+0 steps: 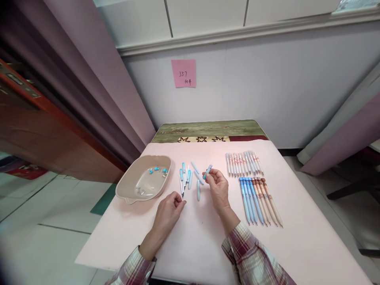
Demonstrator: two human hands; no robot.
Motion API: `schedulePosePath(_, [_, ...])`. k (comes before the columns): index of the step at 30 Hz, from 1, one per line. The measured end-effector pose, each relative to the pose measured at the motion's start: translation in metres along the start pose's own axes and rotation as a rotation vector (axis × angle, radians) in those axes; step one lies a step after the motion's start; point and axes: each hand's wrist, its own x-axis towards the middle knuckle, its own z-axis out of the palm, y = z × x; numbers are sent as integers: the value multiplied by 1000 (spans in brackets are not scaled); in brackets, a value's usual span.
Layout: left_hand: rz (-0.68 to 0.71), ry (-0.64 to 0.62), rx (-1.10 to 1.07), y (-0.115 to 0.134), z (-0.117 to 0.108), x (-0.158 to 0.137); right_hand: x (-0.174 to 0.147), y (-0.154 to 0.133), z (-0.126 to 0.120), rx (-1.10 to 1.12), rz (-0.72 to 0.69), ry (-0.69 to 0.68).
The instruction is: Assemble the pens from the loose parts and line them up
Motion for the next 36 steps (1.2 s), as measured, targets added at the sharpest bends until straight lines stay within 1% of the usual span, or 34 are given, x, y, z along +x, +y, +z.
schedulePosePath(2, [-15, 52, 4, -5, -1, 6, -2, 1, 1, -9, 10, -20])
schedulePosePath(5, [-26, 87, 62, -6, -1, 19, -4, 5, 3, -26, 14, -66])
schedulePosePath(7, [-47, 84, 126, -4, 1, 27, -5, 7, 4, -37, 4, -105])
schedulePosePath(11, [-149, 42, 233, -1, 6, 36, -6, 6, 5, -55, -3, -161])
schedulePosePath(13, [-190, 28, 222, -2, 8, 39, -7, 5, 6, -60, 7, -169])
schedulePosePath(19, [-272, -25, 92, -5, 6, 45, -8, 3, 7, -56, 37, -173])
schedulePosePath(23, [-281, -18, 47, -6, 6, 46, -7, 4, 6, -55, 29, -173])
schedulePosePath(27, [-279, -2, 26, -9, 6, 43, -4, 2, 4, -65, 16, -129])
schedulePosePath(31, [-238, 18, 77, -10, 6, 38, -1, -2, 2, -56, 16, -72])
schedulePosePath(36, [-199, 17, 147, -8, 6, 33, 2, -3, -3, -30, 56, -35])
